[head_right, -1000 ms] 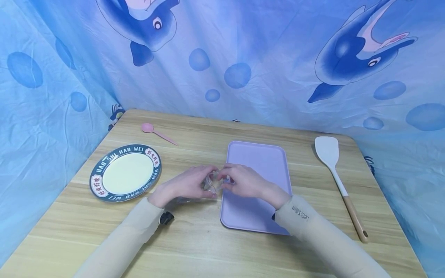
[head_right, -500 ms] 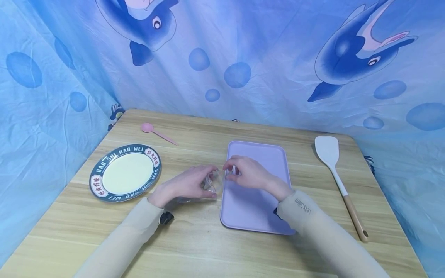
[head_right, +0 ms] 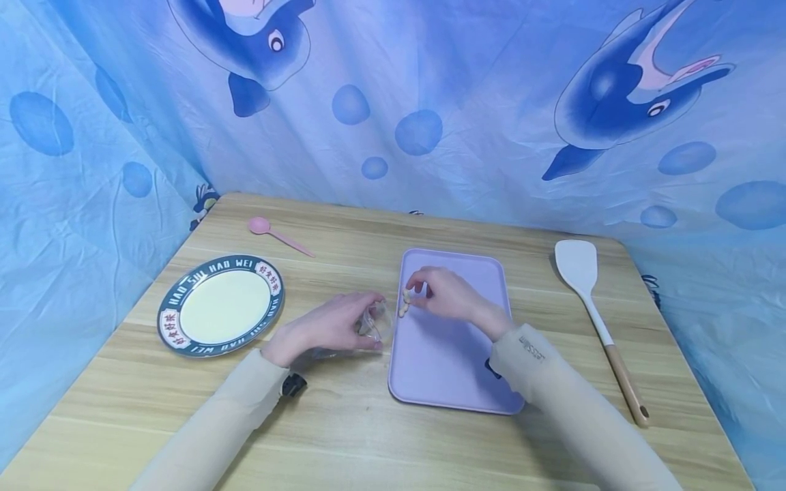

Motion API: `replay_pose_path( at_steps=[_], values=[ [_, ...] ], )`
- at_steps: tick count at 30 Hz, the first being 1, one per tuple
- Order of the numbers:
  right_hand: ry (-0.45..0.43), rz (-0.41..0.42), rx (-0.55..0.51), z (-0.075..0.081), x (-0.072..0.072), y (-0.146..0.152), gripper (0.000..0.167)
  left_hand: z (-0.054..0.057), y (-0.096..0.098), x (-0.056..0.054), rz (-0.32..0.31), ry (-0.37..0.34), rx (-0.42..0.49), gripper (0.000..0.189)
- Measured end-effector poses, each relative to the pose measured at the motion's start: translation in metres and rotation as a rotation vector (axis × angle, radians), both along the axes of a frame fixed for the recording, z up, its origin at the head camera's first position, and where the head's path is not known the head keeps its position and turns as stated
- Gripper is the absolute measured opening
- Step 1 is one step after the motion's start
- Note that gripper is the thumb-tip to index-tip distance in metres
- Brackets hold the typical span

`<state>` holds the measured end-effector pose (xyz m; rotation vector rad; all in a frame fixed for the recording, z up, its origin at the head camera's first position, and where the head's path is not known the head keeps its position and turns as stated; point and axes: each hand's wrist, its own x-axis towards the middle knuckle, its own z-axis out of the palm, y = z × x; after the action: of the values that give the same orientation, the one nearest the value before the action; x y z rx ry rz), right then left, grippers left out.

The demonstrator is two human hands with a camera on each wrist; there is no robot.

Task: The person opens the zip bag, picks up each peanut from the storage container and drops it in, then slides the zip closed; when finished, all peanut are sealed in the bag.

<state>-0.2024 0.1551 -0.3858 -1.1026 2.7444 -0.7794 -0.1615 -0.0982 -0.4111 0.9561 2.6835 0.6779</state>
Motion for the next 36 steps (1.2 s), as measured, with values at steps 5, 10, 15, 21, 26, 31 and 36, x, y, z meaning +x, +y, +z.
replay_pose_path(
  at_steps=[5, 10, 15, 21, 26, 31, 36],
  values=[
    [-0.046, -0.009, -0.026, -0.007, -0.009, 0.002, 0.021, 0.000, 0.000, 0.000, -0.001, -0.001, -0.003, 0.082],
    [-0.074, -0.024, -0.025, -0.016, -0.017, -0.002, 0.022, 0.000, 0.000, 0.001, 0.000, -0.005, -0.001, 0.083],
    [-0.085, -0.042, -0.013, -0.022, -0.022, -0.007, 0.022, 0.000, 0.000, 0.001, 0.002, -0.001, -0.008, 0.083],
    [-0.116, -0.069, 0.005, -0.025, -0.024, -0.011, 0.023, 0.000, 0.000, 0.000, 0.002, 0.002, -0.010, 0.082],
    [-0.122, -0.088, 0.011, -0.026, -0.024, -0.013, 0.022, 0.000, 0.000, 0.000, -0.001, 0.006, -0.009, 0.082],
    [-0.116, -0.090, 0.006, -0.028, -0.024, -0.015, 0.019, 0.001, 0.000, 0.001, 0.006, -0.004, -0.015, 0.083],
    [-0.111, -0.091, 0.003, -0.030, -0.025, -0.015, 0.015, 0.000, 0.000, 0.001, 0.006, -0.009, -0.015, 0.083]
  ],
)
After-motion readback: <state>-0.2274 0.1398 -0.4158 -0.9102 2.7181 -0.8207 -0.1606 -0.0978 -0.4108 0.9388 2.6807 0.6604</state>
